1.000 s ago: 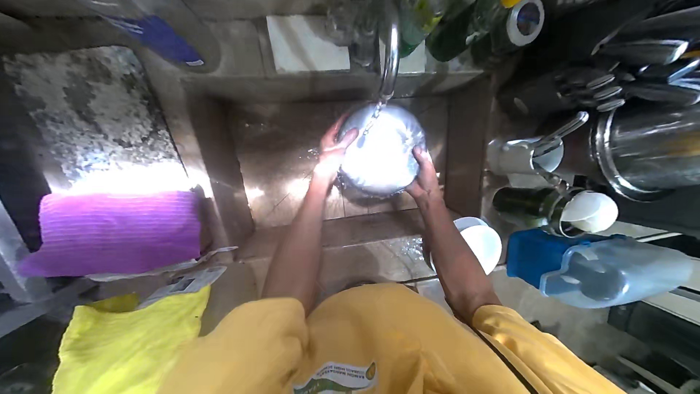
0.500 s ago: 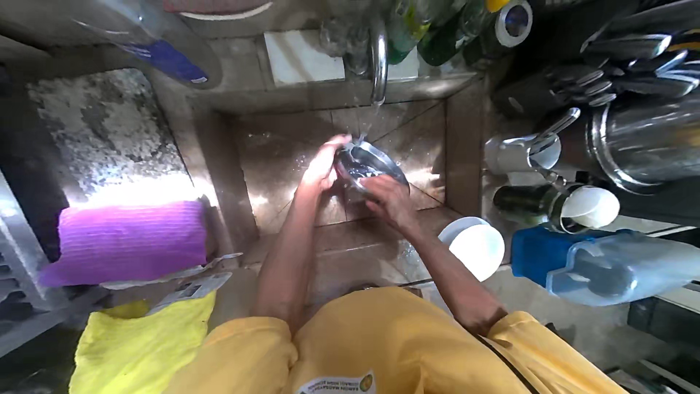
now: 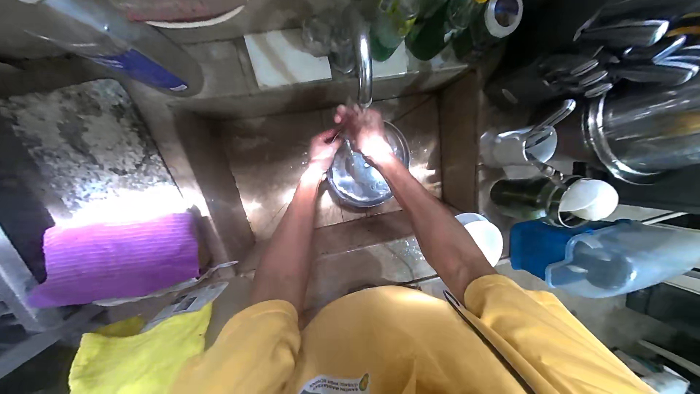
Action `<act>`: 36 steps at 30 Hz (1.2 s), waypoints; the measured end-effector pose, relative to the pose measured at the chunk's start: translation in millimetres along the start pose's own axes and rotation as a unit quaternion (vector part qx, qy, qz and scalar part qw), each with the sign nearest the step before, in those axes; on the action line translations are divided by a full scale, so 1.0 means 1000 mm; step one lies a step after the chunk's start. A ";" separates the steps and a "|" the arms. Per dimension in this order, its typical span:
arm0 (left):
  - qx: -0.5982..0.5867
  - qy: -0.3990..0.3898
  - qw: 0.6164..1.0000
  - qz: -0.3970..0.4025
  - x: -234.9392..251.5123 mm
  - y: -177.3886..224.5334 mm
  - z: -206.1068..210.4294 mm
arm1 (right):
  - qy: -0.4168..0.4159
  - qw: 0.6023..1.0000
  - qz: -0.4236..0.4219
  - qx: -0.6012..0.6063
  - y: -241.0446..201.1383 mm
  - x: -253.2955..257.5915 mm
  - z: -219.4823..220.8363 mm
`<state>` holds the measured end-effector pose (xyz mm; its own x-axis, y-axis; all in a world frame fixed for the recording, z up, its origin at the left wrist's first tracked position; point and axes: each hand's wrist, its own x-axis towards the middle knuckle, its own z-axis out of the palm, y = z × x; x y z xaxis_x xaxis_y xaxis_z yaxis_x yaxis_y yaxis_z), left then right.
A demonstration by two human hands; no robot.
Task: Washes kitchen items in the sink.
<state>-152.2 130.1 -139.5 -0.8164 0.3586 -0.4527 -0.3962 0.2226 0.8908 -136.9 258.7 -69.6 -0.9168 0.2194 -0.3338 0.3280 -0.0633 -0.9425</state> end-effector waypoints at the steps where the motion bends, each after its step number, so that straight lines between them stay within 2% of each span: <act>1: 0.022 0.010 1.000 0.010 0.002 0.002 0.002 | 0.017 0.998 -0.003 -0.055 -0.004 0.002 0.002; 4: 0.034 0.021 0.999 0.029 0.012 0.000 0.002 | 0.061 0.967 -0.079 -0.236 -0.012 -0.005 -0.017; 6: 0.024 0.042 0.998 0.032 0.020 -0.008 0.000 | 0.063 0.912 -0.100 -0.394 -0.020 -0.015 -0.049; 7: 0.013 0.047 0.998 0.028 0.021 -0.009 -0.001 | 0.059 0.890 -0.089 -0.443 -0.021 -0.018 -0.067; 9: -0.003 0.051 0.998 0.026 0.022 -0.008 -0.001 | 0.070 0.880 -0.025 -0.469 -0.014 -0.024 -0.097; 12: 0.026 0.040 0.997 0.061 0.022 -0.001 0.006 | 0.041 0.911 0.033 -0.410 -0.004 -0.034 -0.117; 15: 0.084 0.022 0.993 0.075 0.020 0.001 0.011 | 0.067 0.907 -0.007 -0.415 -0.005 -0.050 -0.112; 18: 0.112 0.070 0.991 0.002 -0.008 -0.016 0.020 | 0.162 0.902 -0.021 -0.399 -0.004 -0.057 -0.107; 21: 0.178 0.060 0.980 -0.060 -0.063 -0.054 0.044 | 0.205 0.899 -0.051 -0.383 0.011 -0.058 -0.106; 24: 0.131 0.129 0.978 -0.099 -0.081 -0.067 0.053 | 0.227 0.919 -0.048 -0.317 0.043 -0.061 -0.106; 26: 0.139 0.189 0.971 -0.049 -0.079 -0.058 0.039 | 0.221 0.948 -0.001 -0.228 0.071 -0.066 -0.104; 29: 0.230 0.216 0.949 -0.009 -0.069 -0.018 0.004 | 0.192 0.967 0.054 -0.160 0.105 -0.059 -0.093; 31: 0.274 0.244 0.930 0.012 -0.063 0.000 -0.011 | 0.168 0.964 0.096 -0.182 0.108 -0.056 -0.076; 33: 0.279 0.278 0.916 0.073 -0.062 0.008 -0.018 | 0.146 0.964 0.147 -0.164 0.107 -0.059 -0.056; 36: 0.274 0.291 0.904 0.149 -0.060 0.018 -0.018 | 0.139 0.968 0.207 0.000 0.114 -0.070 -0.024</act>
<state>-118.3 96.0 -96.0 -0.9987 -0.0254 0.0449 0.0165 0.6684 0.7437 -30.1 260.1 -153.0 -0.6093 0.4287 -0.6671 0.6551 -0.2019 -0.7281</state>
